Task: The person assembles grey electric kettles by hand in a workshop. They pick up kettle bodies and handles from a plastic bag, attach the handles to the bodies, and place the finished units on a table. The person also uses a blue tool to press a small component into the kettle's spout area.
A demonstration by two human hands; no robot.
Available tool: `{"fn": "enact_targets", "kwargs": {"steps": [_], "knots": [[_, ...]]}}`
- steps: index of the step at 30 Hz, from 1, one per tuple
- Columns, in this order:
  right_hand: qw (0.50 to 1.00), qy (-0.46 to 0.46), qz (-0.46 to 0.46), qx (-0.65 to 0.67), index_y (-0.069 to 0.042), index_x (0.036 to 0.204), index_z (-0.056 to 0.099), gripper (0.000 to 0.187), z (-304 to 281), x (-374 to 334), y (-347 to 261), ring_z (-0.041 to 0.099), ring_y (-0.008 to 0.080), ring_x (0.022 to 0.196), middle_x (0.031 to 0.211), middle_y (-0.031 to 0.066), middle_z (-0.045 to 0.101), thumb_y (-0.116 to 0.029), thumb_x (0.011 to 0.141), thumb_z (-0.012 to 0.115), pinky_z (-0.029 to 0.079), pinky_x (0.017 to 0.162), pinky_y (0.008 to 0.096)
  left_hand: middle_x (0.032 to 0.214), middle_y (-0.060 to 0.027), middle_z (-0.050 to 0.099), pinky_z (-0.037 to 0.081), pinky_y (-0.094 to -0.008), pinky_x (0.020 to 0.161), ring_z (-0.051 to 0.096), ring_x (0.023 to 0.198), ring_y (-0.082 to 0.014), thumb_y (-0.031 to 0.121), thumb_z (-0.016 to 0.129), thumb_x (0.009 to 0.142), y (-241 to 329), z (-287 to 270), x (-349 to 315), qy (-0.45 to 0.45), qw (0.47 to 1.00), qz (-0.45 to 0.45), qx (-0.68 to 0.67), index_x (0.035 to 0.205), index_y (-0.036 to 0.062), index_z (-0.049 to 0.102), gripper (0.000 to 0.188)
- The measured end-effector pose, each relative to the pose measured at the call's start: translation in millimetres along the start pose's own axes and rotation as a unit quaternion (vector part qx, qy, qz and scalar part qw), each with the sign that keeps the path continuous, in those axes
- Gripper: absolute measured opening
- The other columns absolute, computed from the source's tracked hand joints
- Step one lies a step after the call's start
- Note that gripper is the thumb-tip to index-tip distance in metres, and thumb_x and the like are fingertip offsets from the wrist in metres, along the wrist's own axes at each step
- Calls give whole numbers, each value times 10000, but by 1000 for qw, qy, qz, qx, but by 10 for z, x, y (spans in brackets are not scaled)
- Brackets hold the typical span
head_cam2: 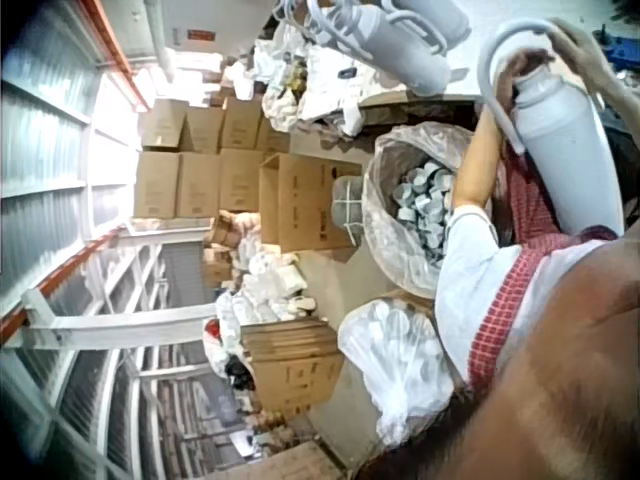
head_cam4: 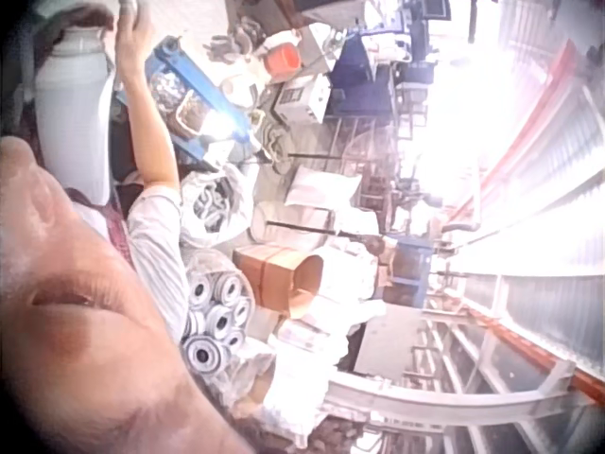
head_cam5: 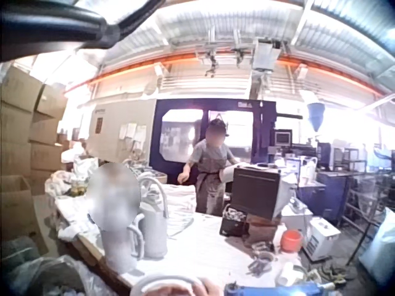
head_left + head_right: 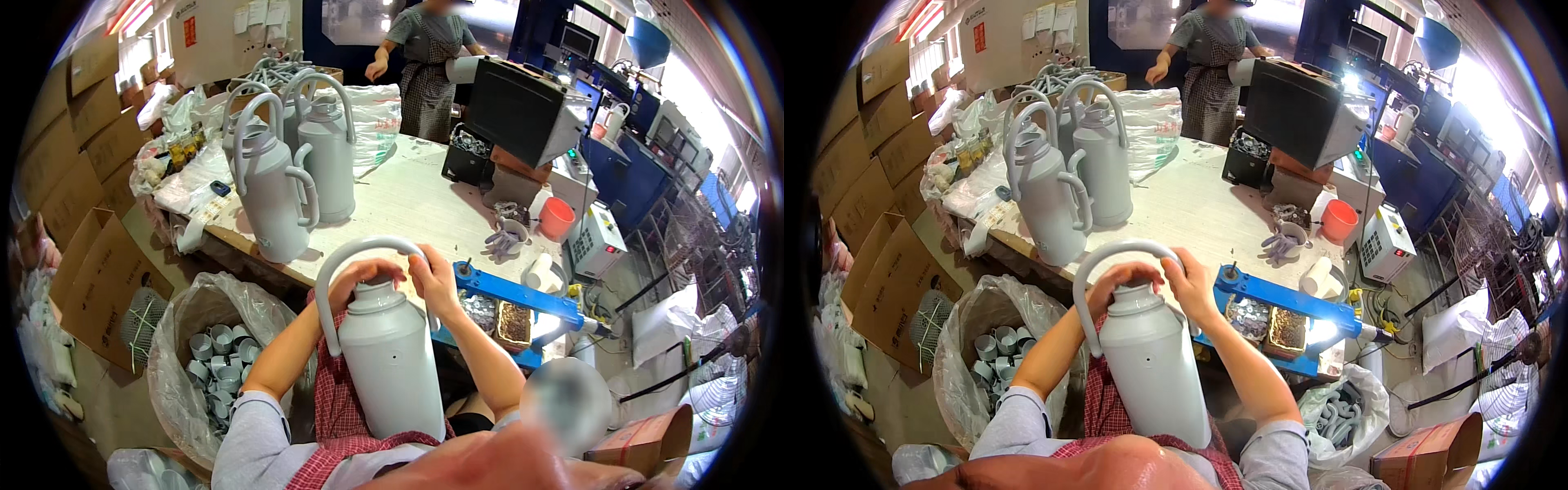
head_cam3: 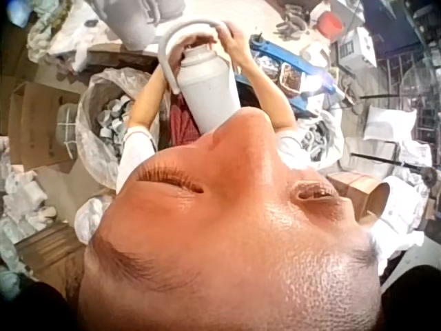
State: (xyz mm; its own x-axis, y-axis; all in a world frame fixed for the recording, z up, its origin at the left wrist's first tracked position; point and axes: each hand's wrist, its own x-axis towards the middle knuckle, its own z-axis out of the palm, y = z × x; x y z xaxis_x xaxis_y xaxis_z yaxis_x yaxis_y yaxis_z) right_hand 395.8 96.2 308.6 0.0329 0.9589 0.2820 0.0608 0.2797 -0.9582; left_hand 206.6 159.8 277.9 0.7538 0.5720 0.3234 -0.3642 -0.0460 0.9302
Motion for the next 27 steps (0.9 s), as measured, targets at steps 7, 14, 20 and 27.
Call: {"fn": "enact_targets", "kwargs": {"steps": [7, 14, 20, 27], "knots": [[989, 5, 108, 102, -66, 1078, 584, 243, -491, -132, 143, 384, 38, 497, 651, -43, 463, -275, 962, 540, 295, 423, 215, 1017, -103, 647, 464, -306, 874, 598, 961, -177, 483, 443, 937, -220, 335, 274, 18, 994, -87, -68, 1071, 1, 620, 530], [993, 57, 28, 102, -31, 1274, 502, 364, -714, -356, 385, 468, 56, 623, 853, 9, 556, -252, 985, 510, 404, 542, 202, 966, -89, 652, 469, -288, 820, 601, 886, -153, 408, 383, 980, -352, 470, 495, 0, 993, -118, 9, 1044, -3, 640, 489], [999, 31, -4, -13, -22, 1336, 477, 445, -855, -857, 536, 597, 181, 1023, 1196, 128, 593, -90, 907, 575, 488, 874, 320, 1270, -149, 556, 349, -375, 1030, 503, 1187, -253, 575, 632, 713, -254, 103, 396, -112, 985, -46, 121, 1150, 24, 628, 703], [859, 196, 11, -473, -46, 1285, 525, 428, -1934, -1354, 1200, 671, 312, 861, 970, 175, 674, -50, 864, 603, 536, 756, 345, 1146, -167, 576, 385, -352, 949, 548, 1077, -268, 500, 647, 654, -35, -62, 155, -58, 968, -50, 239, 1058, -19, 651, 658]]}}
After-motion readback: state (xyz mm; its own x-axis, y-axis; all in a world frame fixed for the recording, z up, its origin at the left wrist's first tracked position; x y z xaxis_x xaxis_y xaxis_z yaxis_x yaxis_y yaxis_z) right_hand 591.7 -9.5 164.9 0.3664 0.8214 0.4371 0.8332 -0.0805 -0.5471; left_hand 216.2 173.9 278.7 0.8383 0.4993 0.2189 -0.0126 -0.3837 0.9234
